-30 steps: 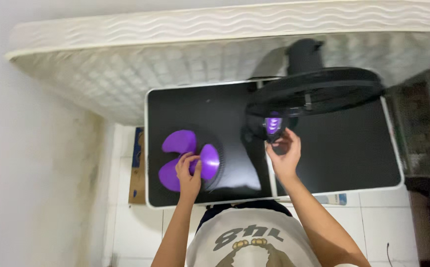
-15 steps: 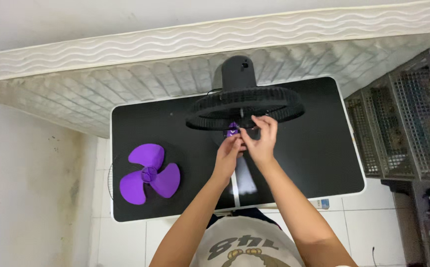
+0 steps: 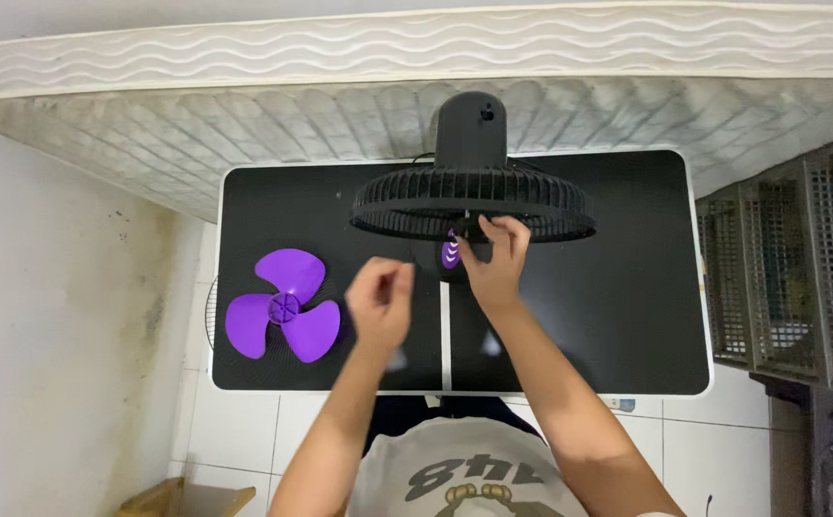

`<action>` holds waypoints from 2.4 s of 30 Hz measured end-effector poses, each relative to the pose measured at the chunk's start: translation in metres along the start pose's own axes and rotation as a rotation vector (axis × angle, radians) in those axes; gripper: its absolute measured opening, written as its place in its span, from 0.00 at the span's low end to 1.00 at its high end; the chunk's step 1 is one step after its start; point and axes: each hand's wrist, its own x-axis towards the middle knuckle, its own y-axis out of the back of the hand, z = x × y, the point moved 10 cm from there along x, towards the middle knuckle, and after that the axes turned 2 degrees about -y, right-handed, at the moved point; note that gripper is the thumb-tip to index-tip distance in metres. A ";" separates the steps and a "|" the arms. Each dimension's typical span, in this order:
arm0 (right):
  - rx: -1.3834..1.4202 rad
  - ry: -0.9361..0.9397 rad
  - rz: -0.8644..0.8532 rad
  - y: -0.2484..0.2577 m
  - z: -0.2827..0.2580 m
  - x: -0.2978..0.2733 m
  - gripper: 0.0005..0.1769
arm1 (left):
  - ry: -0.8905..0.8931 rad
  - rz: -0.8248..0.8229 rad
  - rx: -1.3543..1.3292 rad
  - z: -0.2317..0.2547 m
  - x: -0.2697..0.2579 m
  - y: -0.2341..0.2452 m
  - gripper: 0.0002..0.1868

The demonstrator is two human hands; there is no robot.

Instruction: The person disassembles a small electric fan by removing the front grille, fan blade, and rear grille. They then reassemble the fan by placing the blade back on the motor shaft, securing it with a nut, and reattaching both grilles.

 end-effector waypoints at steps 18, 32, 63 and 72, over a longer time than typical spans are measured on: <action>0.482 -0.564 0.342 -0.040 0.009 0.009 0.36 | 0.162 -1.002 0.104 -0.044 0.200 -0.115 0.48; 0.963 -1.283 0.184 -0.065 0.033 -0.024 0.18 | 0.392 -1.200 0.229 -0.062 0.176 -0.145 0.54; 1.075 -1.309 0.004 -0.070 0.054 -0.037 0.27 | 0.506 -1.168 0.137 -0.062 0.173 -0.135 0.57; 1.002 -1.189 -0.064 -0.069 0.053 -0.029 0.40 | 0.458 -1.186 0.101 -0.067 0.171 -0.133 0.60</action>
